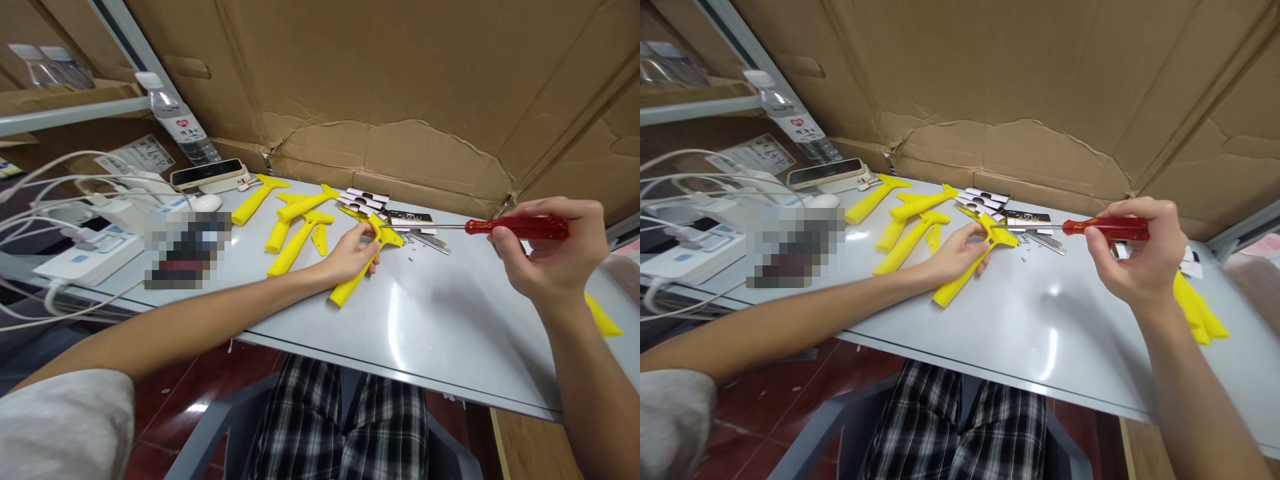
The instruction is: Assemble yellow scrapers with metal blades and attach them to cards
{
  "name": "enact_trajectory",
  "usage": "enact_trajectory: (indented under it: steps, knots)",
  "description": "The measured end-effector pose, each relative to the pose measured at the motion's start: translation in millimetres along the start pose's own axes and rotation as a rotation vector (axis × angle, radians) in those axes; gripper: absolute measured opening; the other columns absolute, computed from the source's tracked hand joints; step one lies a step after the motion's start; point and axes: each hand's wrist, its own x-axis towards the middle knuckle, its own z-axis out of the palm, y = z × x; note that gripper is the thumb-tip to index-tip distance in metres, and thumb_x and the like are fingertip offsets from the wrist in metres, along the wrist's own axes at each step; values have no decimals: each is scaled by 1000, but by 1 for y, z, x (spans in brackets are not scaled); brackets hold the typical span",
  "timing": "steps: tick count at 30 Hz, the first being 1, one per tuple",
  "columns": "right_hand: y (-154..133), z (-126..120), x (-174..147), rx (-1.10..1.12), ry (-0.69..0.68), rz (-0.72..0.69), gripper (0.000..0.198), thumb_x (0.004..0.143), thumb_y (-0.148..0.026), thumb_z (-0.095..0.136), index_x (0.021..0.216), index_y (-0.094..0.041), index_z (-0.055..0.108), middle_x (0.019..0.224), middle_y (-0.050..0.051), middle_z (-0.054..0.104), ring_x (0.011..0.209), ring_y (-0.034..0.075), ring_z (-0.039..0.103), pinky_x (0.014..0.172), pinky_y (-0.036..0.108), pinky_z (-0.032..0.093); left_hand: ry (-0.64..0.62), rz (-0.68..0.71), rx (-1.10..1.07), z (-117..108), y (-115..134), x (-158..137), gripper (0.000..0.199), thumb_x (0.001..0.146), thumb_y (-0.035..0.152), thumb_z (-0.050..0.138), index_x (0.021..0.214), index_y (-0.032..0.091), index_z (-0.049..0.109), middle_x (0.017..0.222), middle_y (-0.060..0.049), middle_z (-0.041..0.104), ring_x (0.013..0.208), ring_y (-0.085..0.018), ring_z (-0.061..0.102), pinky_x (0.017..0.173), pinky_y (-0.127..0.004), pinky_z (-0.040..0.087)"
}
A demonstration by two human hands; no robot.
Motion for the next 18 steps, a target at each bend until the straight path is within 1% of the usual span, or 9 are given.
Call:
enact_trajectory:
  steps: [4,7,10,12,13,16,18]
  knots:
    - [3,-1,-4,1,37,40,52,66,-25,88,110,-19,61,96,1,69,77,15,72,59,24,58,-3,9,8,0,0,0,11,101,17,56,110,18,49,83,0,64,50,-9,61,50,-26,51]
    - [4,-2,-4,-93,86,-12,50,66,-34,92,102,-17,62,86,0,67,70,13,71,54,19,54,-5,2,12,0,0,0,11,101,16,54,111,18,49,82,0,63,51,-10,61,50,-26,51]
    - [5,-3,-4,-80,78,-4,44,68,-29,91,99,-16,62,79,-2,64,60,10,68,47,14,49,-6,4,6,1,0,-1,12,101,18,55,112,18,49,81,1,62,51,-10,62,51,-26,51]
    - [5,-3,-5,-48,53,34,42,70,-26,86,103,-16,62,81,-2,64,61,11,68,48,15,51,-5,6,11,1,0,-1,12,101,18,56,112,18,49,81,1,63,51,-10,62,51,-26,51]
    - [5,-3,-5,-40,36,49,43,72,-27,84,106,-17,61,85,-1,65,65,12,69,50,18,53,-3,7,17,0,0,-1,12,101,18,56,111,18,49,81,1,63,51,-10,61,51,-26,51]
    - [4,-3,-4,6,-9,43,52,69,-32,81,114,-20,57,99,1,65,77,14,71,60,26,60,-4,6,24,0,0,-1,12,101,17,54,112,18,49,82,0,63,51,-10,61,51,-27,51]
    - [2,-3,-3,19,-19,38,56,67,-33,83,115,-21,55,101,1,63,79,13,70,61,27,60,-8,17,18,0,-1,-1,13,101,18,55,112,18,49,82,0,63,52,-10,61,51,-27,51]
